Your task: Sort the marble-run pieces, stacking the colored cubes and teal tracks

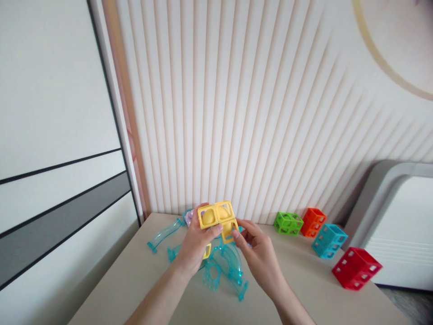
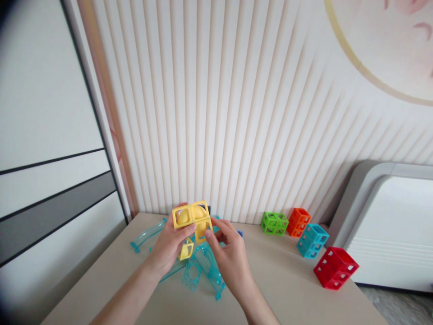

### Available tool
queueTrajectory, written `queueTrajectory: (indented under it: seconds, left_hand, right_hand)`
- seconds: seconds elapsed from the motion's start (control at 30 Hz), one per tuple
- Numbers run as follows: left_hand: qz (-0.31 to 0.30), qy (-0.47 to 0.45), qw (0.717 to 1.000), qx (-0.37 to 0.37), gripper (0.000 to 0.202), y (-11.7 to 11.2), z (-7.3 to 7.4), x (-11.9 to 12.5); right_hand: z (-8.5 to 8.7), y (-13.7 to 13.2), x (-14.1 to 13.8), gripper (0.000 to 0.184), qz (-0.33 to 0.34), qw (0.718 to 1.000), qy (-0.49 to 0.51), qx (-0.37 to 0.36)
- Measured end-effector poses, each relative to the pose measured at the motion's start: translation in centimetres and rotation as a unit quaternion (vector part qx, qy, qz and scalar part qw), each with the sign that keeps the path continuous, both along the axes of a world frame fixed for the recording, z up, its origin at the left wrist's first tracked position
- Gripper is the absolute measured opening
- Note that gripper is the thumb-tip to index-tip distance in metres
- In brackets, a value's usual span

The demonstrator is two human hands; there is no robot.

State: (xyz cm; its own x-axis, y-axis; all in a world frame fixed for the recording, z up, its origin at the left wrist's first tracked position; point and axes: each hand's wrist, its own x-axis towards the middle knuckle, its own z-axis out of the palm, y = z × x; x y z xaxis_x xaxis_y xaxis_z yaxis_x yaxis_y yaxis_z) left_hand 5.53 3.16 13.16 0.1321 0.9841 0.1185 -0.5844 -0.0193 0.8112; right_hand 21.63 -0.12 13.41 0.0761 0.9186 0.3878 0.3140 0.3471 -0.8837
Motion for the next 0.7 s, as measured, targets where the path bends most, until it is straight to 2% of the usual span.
queueTrajectory:
  seconds: [0.13, 0.27, 0.5, 0.7]
  left_hand:
    - [-0.039, -0.012, 0.999, 0.006, 0.078, -0.24, 0.4, -0.37]
    - [-0.059, -0.018, 0.998, 0.011, 0.075, -0.62, 0.91, -0.39]
    - [-0.04, 0.005, 0.999, 0.01, 0.066, -0.66, 0.96, -0.17]
    - [-0.072, 0.015, 0.997, 0.018, 0.062, -0.47, 0.55, -0.28]
  right_hand:
    - [-0.02, 0.12, 0.2, 0.054, -0.005, 0.999, 0.038, -0.008]
    - [0.32, -0.01, 0.22, 0.064, 0.046, 0.994, 0.079, -0.055]
    - [0.49, -0.15, 0.3, 0.058, 0.058, 0.996, 0.057, -0.043]
    - [0.27, 0.06, 0.52, 0.061, 0.064, 0.993, 0.07, -0.075]
